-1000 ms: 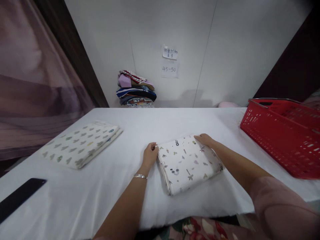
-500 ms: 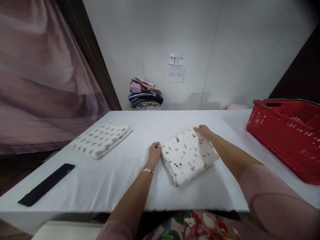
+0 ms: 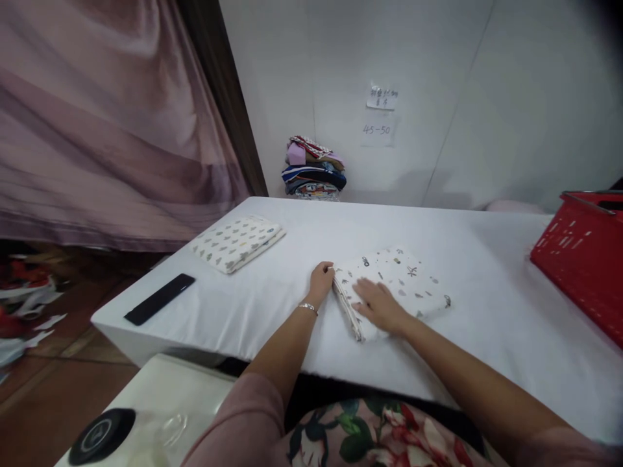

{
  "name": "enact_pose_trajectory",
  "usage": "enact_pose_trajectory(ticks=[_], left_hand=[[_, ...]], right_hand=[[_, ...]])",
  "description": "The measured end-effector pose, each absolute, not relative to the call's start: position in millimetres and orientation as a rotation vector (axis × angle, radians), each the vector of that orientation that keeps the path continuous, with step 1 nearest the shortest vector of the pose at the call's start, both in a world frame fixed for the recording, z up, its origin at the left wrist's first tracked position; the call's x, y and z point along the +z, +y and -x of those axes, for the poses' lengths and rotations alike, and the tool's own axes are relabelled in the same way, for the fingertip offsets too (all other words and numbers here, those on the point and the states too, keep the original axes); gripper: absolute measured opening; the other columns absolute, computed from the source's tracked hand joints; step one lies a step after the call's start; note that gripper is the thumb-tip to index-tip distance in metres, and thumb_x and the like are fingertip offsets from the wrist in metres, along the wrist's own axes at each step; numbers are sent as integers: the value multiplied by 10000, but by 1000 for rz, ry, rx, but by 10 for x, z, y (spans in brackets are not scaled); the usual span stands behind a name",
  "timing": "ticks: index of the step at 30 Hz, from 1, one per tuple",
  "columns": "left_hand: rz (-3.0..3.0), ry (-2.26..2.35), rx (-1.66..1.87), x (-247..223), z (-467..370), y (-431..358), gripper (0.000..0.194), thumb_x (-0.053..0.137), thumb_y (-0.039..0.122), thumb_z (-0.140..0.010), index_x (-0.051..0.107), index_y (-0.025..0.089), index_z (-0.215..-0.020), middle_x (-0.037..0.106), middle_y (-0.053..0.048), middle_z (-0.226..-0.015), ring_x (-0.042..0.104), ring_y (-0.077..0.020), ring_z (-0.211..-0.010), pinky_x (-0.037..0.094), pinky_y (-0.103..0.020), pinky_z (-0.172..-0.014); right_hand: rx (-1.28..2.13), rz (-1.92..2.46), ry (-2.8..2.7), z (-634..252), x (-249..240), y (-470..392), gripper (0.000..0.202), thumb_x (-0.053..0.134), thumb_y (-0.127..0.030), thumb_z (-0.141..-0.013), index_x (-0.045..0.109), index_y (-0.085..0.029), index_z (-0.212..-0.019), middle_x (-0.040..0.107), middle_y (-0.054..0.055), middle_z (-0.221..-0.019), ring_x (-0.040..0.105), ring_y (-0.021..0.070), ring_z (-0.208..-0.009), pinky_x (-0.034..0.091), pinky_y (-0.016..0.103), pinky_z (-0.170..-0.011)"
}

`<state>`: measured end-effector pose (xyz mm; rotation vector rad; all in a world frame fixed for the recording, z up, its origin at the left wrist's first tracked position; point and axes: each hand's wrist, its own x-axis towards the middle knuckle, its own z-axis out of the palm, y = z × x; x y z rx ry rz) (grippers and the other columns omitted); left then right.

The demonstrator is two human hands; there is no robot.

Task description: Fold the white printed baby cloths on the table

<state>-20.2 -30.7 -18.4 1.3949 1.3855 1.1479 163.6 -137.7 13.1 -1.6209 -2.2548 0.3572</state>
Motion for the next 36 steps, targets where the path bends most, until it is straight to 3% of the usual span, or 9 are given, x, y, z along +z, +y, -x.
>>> enact_pose_trajectory(ticks=[7,14,19,23,27,31,33,36], left_hand=[[-1314,1358,1026,-103,223,-275,197,534,159,-726,647,141,-885,654,-35,-771,566,-117,-614,485,-262,-617],[-1296,1418,901,-6,200,-243,162,566,155,-754,649,133,-891,659,-28,-762,554,-92,-590,471,-215,-575],[-1381,1511,799,50,168,-205,191,549,168,-768,648,136,-929,669,-37,-780,572,-107,-597,463,-226,-583],[-1530,1582,715,105,164,-156,177,559,166,-740,662,140,-882,687,-55,-834,604,-137,-705,453,-233,-658],[-1686,1637,649,157,167,-112,170,538,210,-756,661,153,-858,687,-76,-946,599,-176,-878,431,-247,-748],[-1810,1614,578,171,171,-77,214,541,345,-776,656,173,-830,686,-66,-960,598,-200,-899,421,-268,-763],[-1853,1590,551,165,174,-63,236,546,385,-774,654,182,-823,689,-52,-952,601,-195,-891,419,-262,-760],[-1881,1594,526,167,178,-47,215,551,366,-770,651,186,-833,688,-45,-966,602,-186,-897,413,-250,-754]], right_hand=[[390,1610,-2321,-1374,232,-1648,477,301,-453,-926,425,-262,-1345,344,83,-1454,223,255,-1362,160,538,-1077],[107,1560,-2462,-1085,122,-1982,515,407,-361,-897,425,-110,-1347,280,159,-1471,240,289,-1349,193,496,-1080],[88,1378,-2477,-980,55,-2213,478,449,-339,-877,478,-151,-1315,443,125,-1383,204,299,-1361,169,513,-1091],[208,1230,-2427,-1028,72,-2383,401,451,-297,-877,519,-230,-1267,521,71,-1322,328,250,-1315,165,530,-1095],[315,1245,-1966,-1449,54,-2448,319,446,-284,-881,587,-228,-1162,573,86,-1257,455,225,-1226,332,475,-1040],[642,1461,-1160,-2047,42,-2519,323,549,-400,-815,593,-195,-1061,644,106,-1100,624,246,-959,539,396,-763],[845,1518,-759,-2261,69,-2551,422,599,-403,-778,523,-185,-1131,649,115,-1071,658,237,-842,558,355,-635],[1084,1486,-406,-2423,118,-2501,451,617,-343,-781,458,-185,-1173,654,123,-1055,670,222,-802,565,336,-605]])
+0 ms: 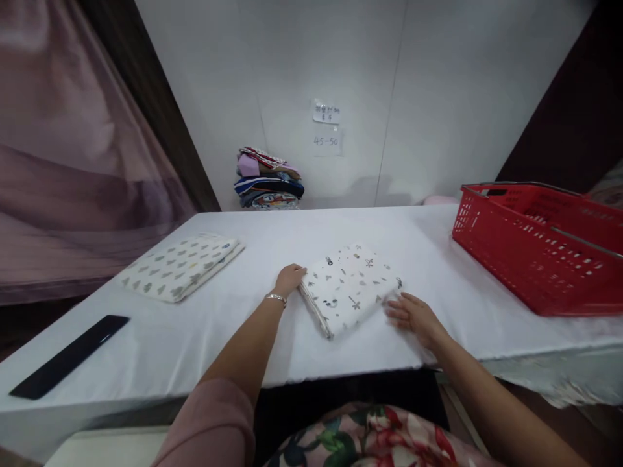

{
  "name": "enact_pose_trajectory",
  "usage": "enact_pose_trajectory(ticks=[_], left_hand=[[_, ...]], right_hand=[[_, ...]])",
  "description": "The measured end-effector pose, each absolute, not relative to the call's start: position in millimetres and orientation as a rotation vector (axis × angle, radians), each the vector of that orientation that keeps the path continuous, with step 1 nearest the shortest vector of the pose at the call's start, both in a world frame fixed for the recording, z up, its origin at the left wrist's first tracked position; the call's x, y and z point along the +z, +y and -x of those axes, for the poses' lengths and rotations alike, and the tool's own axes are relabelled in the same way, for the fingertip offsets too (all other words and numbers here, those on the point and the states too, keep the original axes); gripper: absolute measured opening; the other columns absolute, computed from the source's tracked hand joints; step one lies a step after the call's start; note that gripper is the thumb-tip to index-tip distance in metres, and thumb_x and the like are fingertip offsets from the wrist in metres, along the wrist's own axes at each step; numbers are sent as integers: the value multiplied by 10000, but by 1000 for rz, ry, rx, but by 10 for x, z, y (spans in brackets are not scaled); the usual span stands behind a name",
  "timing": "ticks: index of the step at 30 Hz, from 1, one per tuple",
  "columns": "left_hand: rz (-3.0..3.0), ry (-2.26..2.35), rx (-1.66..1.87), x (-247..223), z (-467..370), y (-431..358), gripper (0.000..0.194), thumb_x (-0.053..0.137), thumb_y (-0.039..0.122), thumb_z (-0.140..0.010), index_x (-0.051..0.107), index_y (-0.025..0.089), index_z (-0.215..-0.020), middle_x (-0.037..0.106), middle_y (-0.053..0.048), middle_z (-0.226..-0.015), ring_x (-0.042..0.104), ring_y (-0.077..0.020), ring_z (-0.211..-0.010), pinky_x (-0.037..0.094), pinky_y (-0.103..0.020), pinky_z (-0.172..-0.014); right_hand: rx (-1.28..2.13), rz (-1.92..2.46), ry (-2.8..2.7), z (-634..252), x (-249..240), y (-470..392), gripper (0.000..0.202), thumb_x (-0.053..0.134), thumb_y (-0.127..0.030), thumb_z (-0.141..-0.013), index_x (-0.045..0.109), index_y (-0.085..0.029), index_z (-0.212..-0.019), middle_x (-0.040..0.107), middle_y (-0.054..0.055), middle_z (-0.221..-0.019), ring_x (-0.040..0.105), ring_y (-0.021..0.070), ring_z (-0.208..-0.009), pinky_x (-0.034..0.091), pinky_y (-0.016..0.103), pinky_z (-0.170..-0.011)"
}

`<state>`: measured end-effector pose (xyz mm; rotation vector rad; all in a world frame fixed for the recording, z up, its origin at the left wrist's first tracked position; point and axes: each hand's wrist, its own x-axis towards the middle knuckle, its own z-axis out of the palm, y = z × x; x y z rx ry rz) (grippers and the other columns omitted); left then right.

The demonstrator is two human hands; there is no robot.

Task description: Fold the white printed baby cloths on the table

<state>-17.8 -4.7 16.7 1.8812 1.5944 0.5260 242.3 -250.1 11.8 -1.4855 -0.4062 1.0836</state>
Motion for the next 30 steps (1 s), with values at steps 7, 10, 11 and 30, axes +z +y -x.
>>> enact_pose_trajectory(ticks=[7,10,11,30], left_hand=[[-1853,1697,430,259,137,-274,209,559,364,-745,633,174,-789,691,-69,-910,613,-201,-833,404,-258,-664],[-1878,1653,390,267,72,-565,227,580,403,-731,627,183,-764,693,-51,-854,613,-186,-789,394,-247,-628],[-1898,1613,378,263,51,-664,236,584,420,-729,626,189,-752,692,-40,-833,612,-178,-773,390,-242,-617],[-2230,1533,480,382,-327,-559,238,512,416,-823,602,207,-894,656,-56,-982,597,-187,-872,412,-271,-707]], right_hand=[[1009,1567,-545,-2770,270,-1719,122,618,-219,-770,590,-118,-833,681,104,-771,659,185,-702,572,314,-659],[810,1664,-576,-2999,381,-1349,177,650,-208,-729,598,-140,-885,682,107,-902,649,214,-875,556,330,-738],[766,1688,-583,-3041,405,-1267,228,657,-208,-719,601,-147,-932,667,116,-999,617,234,-983,535,356,-803],[13,1734,-2335,-1890,-52,-1865,557,474,-394,-861,393,-191,-1374,335,131,-1451,269,284,-1342,223,523,-1070]])
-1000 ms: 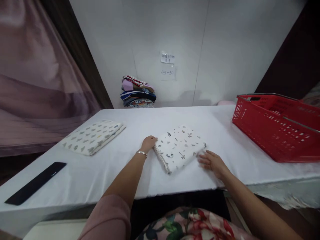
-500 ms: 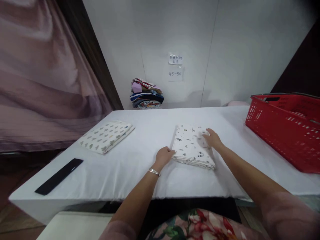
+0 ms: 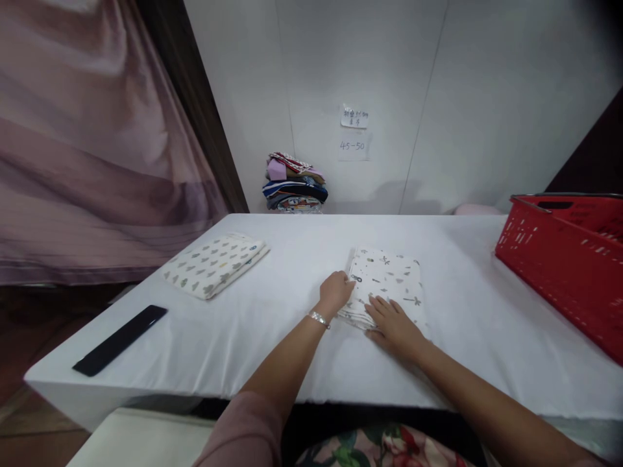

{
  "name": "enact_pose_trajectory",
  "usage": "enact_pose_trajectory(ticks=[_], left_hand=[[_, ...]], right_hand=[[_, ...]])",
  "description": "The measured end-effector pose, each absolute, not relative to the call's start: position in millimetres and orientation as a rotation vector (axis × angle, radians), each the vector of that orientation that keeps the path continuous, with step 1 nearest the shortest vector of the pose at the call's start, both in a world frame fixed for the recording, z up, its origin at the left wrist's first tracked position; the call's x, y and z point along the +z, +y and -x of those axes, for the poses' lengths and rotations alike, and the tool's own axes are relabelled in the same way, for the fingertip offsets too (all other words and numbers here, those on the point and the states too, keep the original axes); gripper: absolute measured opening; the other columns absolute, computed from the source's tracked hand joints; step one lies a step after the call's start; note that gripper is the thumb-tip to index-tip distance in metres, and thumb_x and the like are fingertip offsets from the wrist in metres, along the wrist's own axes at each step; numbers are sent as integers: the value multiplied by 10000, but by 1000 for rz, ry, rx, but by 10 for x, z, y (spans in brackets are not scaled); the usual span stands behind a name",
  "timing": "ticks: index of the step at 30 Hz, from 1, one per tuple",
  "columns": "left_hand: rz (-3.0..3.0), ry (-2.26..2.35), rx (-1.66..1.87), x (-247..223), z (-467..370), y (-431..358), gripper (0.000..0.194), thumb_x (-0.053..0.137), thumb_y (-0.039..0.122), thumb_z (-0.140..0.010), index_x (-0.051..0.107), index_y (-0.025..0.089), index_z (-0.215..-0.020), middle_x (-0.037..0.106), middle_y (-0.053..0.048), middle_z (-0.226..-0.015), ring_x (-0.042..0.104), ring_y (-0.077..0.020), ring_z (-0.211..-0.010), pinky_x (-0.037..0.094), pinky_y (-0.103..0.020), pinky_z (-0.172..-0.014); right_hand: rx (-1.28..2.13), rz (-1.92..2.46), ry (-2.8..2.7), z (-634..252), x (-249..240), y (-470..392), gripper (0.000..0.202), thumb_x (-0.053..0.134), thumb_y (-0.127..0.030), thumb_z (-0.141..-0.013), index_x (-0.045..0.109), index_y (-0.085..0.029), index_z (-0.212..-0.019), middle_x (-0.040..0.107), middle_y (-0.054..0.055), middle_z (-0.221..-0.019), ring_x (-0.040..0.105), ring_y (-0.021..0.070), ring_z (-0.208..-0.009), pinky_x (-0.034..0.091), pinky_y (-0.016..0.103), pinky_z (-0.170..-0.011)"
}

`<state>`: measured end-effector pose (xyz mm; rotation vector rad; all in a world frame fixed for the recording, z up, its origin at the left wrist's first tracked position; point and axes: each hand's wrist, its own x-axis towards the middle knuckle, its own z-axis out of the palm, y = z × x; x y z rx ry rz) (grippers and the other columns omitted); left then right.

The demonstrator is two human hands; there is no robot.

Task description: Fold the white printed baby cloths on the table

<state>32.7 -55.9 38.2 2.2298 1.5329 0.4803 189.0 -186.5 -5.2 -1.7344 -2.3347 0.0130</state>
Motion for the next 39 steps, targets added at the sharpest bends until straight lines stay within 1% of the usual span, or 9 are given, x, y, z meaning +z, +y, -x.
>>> enact_pose_trajectory(ticks=[5,12,18,25,28,31,35,37,39], left_hand=[[-2217,1559,505,392,-680,-250,217,511,379,-830,594,188,-892,628,-80,-1023,588,-199,-923,413,-285,-752],[-2133,1614,489,298,-909,-19,247,470,369,-854,590,169,-936,591,-109,-1097,582,-206,-967,412,-290,-780],[-2035,1701,462,182,-892,23,263,375,332,-902,553,157,-984,595,-137,-1094,586,-219,-985,412,-308,-768],[-2022,1704,467,173,-845,17,309,373,407,-895,518,176,-1041,635,-108,-1075,601,-190,-948,408,-276,-735],[-2048,1675,435,222,-803,-22,353,365,446,-890,526,174,-1046,641,-114,-1076,601,-209,-965,410,-289,-744],[-2081,1642,381,247,-736,-91,375,364,473,-882,561,168,-976,658,-127,-1028,611,-231,-945,414,-298,-729],[-2113,1634,343,236,-677,-179,393,346,464,-889,582,154,-936,665,-149,-985,618,-250,-926,420,-314,-731],[-2122,1643,348,230,-678,-207,394,327,448,-900,583,152,-951,663,-151,-991,612,-248,-951,417,-315,-756],[-2123,1651,348,232,-690,-236,393,316,434,-908,581,150,-970,661,-152,-1001,606,-242,-972,414,-311,-773]], right_hand=[[-48,1765,-2376,-1862,-57,-1861,578,496,-354,-849,377,-169,-1383,329,146,-1451,276,304,-1335,235,528,-1061],[-63,1722,-2395,-1855,-30,-1870,630,532,-293,-836,293,-307,-1419,300,120,-1471,251,325,-1341,252,554,-1032],[4,1696,-2406,-1871,-12,-1877,617,530,-269,-841,306,-326,-1413,269,115,-1485,225,326,-1351,239,555,-1040],[217,1709,-2364,-1851,78,-1875,621,558,-332,-832,323,-330,-1407,215,87,-1505,172,328,-1367,184,572,-1064],[489,1628,-2208,-2030,229,-1866,591,521,-438,-846,357,-303,-1397,294,76,-1477,226,287,-1359,203,533,-1081],[461,1708,-1695,-2369,313,-1858,545,460,-477,-863,415,-270,-1365,347,64,-1453,286,252,-1340,268,481,-1075],[581,1925,-1077,-2705,221,-1832,684,510,-486,-811,326,-217,-1412,411,111,-1406,455,265,-1224,400,426,-982],[697,1948,-981,-2740,144,-1799,767,545,-477,-781,266,-193,-1437,477,132,-1345,539,255,-1128,435,399,-938],[669,1964,-1014,-2737,95,-1756,801,607,-427,-732,287,-199,-1430,518,122,-1303,553,256,-1098,430,403,-936]])
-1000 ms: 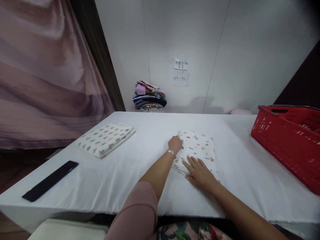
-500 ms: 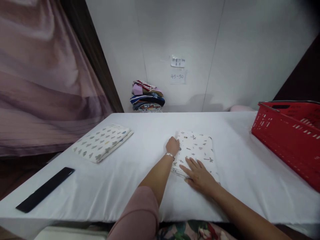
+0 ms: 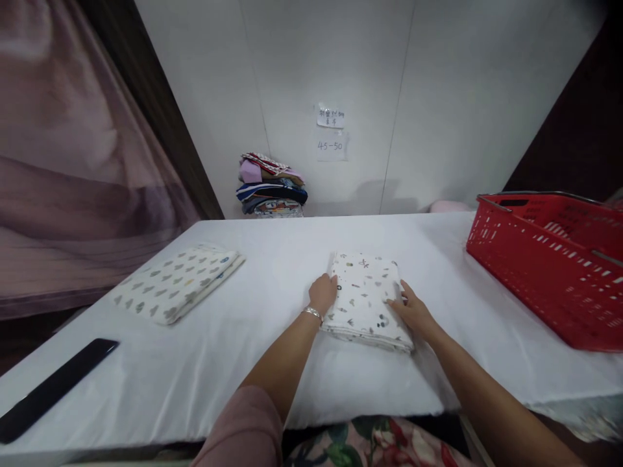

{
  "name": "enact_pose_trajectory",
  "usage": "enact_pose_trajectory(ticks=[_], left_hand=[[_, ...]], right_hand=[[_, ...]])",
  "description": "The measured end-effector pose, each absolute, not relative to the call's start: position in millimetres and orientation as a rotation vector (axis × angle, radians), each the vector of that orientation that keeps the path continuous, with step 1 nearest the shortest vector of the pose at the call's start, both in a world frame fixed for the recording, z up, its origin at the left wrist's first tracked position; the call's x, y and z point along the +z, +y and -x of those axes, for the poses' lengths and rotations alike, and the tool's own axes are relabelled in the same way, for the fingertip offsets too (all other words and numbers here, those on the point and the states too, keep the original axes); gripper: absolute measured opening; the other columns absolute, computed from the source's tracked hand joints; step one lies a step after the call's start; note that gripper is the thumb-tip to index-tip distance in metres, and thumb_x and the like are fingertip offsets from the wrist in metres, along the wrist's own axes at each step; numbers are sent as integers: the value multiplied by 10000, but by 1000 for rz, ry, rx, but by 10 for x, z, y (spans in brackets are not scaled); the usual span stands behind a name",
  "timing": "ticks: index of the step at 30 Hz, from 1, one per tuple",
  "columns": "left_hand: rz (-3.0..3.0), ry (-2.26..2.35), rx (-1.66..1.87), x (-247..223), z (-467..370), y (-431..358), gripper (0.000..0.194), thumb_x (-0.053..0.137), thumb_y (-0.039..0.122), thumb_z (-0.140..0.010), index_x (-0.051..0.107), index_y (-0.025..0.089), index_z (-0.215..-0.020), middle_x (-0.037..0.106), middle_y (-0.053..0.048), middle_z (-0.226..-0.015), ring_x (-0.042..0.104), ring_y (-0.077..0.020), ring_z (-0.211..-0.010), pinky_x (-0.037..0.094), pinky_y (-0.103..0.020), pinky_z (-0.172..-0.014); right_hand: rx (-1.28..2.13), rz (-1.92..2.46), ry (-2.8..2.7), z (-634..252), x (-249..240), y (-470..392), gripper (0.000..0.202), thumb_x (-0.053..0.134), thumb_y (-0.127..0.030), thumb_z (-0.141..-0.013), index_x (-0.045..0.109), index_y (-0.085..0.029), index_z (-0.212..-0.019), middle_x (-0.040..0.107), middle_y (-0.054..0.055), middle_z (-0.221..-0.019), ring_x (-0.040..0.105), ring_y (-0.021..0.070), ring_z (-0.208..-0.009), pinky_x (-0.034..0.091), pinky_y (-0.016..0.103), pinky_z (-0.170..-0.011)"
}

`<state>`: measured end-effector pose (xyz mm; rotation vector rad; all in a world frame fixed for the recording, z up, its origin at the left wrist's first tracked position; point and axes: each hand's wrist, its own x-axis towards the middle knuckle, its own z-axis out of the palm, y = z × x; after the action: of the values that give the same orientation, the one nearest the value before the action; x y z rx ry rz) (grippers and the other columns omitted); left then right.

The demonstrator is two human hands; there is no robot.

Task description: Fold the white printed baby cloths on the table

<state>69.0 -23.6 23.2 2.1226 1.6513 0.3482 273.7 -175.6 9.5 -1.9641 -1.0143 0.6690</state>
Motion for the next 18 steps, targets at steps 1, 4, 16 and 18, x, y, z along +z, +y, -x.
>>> enact_pose_trajectory(ticks=[1,4,16,18], left_hand=[[-2119,1654,346,235,-697,-259,394,312,430,-911,581,150,-976,660,-153,-1005,605,-239,-975,413,-308,-775],[-2099,1647,330,227,-715,-386,385,326,437,-907,585,159,-966,666,-144,-1000,613,-234,-954,416,-302,-757],[-1923,1436,542,74,-681,-849,303,439,428,-863,593,208,-1002,687,-67,-970,621,-209,-884,432,-286,-730],[-1900,1452,583,64,-670,-869,369,458,434,-852,537,212,-1136,686,-64,-977,623,-212,-891,431,-288,-738]], right_hand=[[631,1969,-1050,-2744,89,-1735,799,634,-382,-704,321,-201,-1416,540,113,-1277,555,259,-1087,427,409,-935],[601,1963,-1064,-2874,125,-1696,737,640,-281,-666,422,-176,-1362,636,96,-1114,608,257,-957,466,408,-861],[77,2037,-1809,-2950,239,-1546,467,459,-305,-832,531,-130,-1259,422,135,-1394,338,279,-1307,272,446,-1078],[98,1925,-1899,-2731,294,-1358,481,428,-345,-859,503,-134,-1284,409,128,-1406,314,264,-1323,254,441,-1088]])
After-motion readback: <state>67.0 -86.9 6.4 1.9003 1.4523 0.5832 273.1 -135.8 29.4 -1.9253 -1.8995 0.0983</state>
